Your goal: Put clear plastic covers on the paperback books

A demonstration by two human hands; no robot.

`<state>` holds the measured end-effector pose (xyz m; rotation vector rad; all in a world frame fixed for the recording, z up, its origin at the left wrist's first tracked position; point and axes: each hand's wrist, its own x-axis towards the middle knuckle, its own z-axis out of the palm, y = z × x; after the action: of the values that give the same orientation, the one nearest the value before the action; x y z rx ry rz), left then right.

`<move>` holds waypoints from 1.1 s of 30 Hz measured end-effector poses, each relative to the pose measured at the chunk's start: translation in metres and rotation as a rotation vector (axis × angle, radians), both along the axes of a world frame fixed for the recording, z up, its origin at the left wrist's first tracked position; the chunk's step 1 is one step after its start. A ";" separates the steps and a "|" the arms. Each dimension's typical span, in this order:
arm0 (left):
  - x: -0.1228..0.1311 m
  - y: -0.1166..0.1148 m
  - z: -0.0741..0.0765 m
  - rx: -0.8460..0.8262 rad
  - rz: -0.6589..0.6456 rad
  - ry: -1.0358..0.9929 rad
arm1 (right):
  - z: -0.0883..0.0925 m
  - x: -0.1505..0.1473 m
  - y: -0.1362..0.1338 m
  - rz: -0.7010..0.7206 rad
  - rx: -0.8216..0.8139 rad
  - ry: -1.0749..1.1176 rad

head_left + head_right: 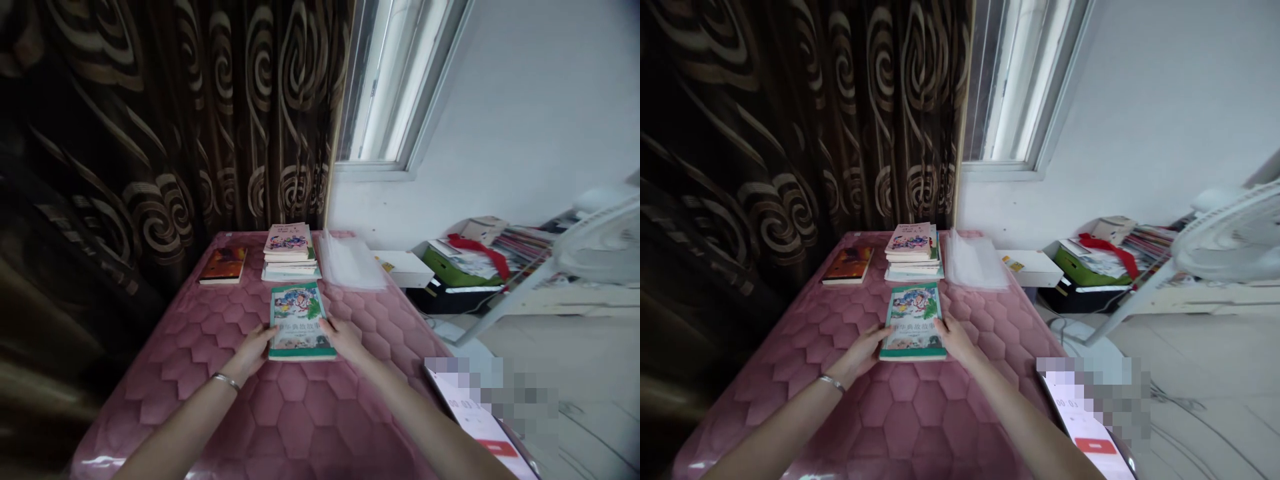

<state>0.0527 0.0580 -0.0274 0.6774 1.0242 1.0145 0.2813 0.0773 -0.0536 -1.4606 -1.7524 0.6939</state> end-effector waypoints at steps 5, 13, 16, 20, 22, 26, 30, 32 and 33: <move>-0.024 -0.013 0.005 0.121 0.094 -0.013 | 0.006 -0.026 0.001 0.044 0.009 0.080; -0.114 0.034 0.021 0.054 0.320 0.062 | 0.032 -0.126 0.037 0.189 -0.134 0.184; -0.147 0.071 0.028 0.112 0.350 0.188 | 0.035 -0.165 0.074 0.150 -0.177 0.201; -0.178 0.131 0.032 0.199 0.403 0.324 | 0.036 -0.206 0.137 0.079 -0.165 0.201; -0.190 0.160 0.029 0.219 0.449 0.383 | 0.037 -0.221 0.167 0.050 -0.169 0.198; -0.210 0.205 0.012 0.269 0.483 0.524 | 0.030 -0.241 0.215 0.011 -0.196 0.195; -0.226 0.223 -0.010 0.345 0.438 0.676 | 0.015 -0.254 0.239 -0.008 -0.271 0.174; -0.234 0.220 -0.020 0.383 0.403 0.739 | 0.009 -0.257 0.243 -0.021 -0.299 0.143; -0.237 0.217 -0.025 0.401 0.384 0.764 | 0.006 -0.258 0.244 -0.025 -0.307 0.125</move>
<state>-0.1838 0.2754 -0.0521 1.2890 1.6769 1.3511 0.0231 0.3209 -0.0471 -1.5996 -1.5797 1.0537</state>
